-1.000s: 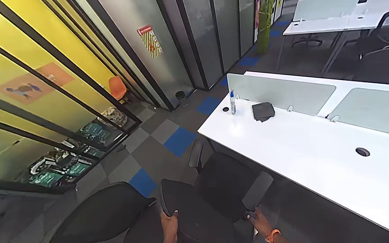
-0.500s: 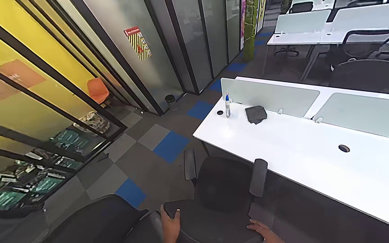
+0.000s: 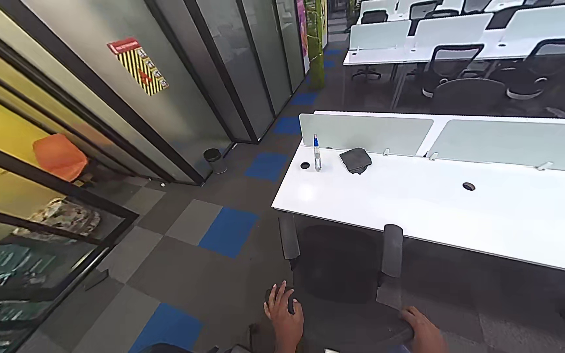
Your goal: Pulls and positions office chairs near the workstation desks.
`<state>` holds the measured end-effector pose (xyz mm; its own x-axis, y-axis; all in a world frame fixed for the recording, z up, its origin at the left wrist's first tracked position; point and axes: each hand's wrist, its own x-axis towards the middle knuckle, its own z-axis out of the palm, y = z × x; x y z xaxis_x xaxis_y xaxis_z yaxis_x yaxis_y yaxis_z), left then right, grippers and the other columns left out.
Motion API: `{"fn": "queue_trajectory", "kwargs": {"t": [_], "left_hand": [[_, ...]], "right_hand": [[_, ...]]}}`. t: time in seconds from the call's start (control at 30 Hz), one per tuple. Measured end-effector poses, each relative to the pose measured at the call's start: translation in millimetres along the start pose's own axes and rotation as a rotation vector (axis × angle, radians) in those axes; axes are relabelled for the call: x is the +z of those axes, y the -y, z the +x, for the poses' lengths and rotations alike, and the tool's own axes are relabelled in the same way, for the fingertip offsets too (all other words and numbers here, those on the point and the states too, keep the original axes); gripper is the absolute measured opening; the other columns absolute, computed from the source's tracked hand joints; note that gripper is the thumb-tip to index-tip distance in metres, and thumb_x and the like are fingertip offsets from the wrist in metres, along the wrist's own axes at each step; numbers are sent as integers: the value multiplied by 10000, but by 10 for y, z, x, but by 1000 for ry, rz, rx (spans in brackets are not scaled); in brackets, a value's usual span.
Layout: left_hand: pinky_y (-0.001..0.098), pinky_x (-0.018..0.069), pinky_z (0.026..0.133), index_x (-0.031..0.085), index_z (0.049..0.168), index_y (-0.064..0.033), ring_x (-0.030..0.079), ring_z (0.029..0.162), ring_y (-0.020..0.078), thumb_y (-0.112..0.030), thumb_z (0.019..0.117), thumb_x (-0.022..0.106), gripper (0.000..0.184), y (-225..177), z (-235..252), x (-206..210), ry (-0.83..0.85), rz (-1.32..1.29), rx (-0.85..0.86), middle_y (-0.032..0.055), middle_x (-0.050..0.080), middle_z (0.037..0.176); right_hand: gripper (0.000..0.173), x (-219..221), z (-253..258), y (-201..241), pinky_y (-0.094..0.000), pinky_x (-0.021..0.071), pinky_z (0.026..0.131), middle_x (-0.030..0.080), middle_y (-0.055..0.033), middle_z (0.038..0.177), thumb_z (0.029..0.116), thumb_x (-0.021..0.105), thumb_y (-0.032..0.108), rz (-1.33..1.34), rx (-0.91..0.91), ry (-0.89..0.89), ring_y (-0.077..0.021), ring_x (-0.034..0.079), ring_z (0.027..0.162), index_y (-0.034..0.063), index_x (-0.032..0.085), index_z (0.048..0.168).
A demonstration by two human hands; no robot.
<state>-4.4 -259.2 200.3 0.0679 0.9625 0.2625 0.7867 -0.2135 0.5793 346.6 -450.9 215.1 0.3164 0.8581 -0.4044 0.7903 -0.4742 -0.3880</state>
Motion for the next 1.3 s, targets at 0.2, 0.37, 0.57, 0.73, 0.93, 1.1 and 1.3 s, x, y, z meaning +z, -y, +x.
{"fn": "queue_trajectory", "kwargs": {"t": [0.2,0.37,0.57,0.73,0.93,1.1,1.3], "left_hand": [[707,164,1179,782,1049,-90,395,1466,401,-196,878,583,283,-177,581,326,109,-7,-50,53,661,1385],[670,163,1195,779,1039,-129,368,1488,342,-176,879,610,238,-333,1067,522,213,87,-61,6,670,1367],[659,166,1189,774,1091,-166,369,1480,329,-210,877,627,263,-478,1328,522,323,196,-99,-23,679,1343],[685,124,1193,776,1078,-145,363,1489,335,-201,886,621,253,-495,1256,488,327,255,-122,1,689,1328],[645,173,1211,662,1344,-168,456,1427,296,-519,951,591,532,-675,1725,477,598,445,-291,39,626,1418],[667,203,1204,426,1540,-42,419,1462,347,-709,878,598,955,-601,2521,986,641,429,-374,175,465,1562],[665,326,1145,162,1619,-16,360,1487,394,-800,668,756,1368,-169,3419,2094,568,319,-623,233,271,1651]], "right_hand": [[481,-268,533,-3,-552,566,892,662,-113,1288,737,838,234,-69,28,-54,-321,665,1134,141,718,1193],[465,-423,922,-12,-517,578,853,661,-122,1190,735,836,290,-57,37,-118,-305,671,1075,118,700,1145],[513,-403,1065,-88,-496,571,901,651,-124,1218,700,858,235,91,-28,-129,-294,660,1096,116,695,1171],[769,-526,1076,-288,-431,501,1064,595,-139,1372,679,873,131,432,-199,74,-266,590,1248,119,591,1395],[652,-1008,1680,-688,-454,563,966,640,-198,1312,912,769,265,803,84,193,-290,679,1117,36,486,1453],[1089,-874,2591,-624,-587,459,1075,471,-285,1491,770,831,575,444,548,-156,-443,521,1331,-9,341,1547],[1614,-458,3452,-312,-579,516,1011,208,-330,1627,500,956,639,412,887,-192,-492,467,1371,23,-22,1627]]}}
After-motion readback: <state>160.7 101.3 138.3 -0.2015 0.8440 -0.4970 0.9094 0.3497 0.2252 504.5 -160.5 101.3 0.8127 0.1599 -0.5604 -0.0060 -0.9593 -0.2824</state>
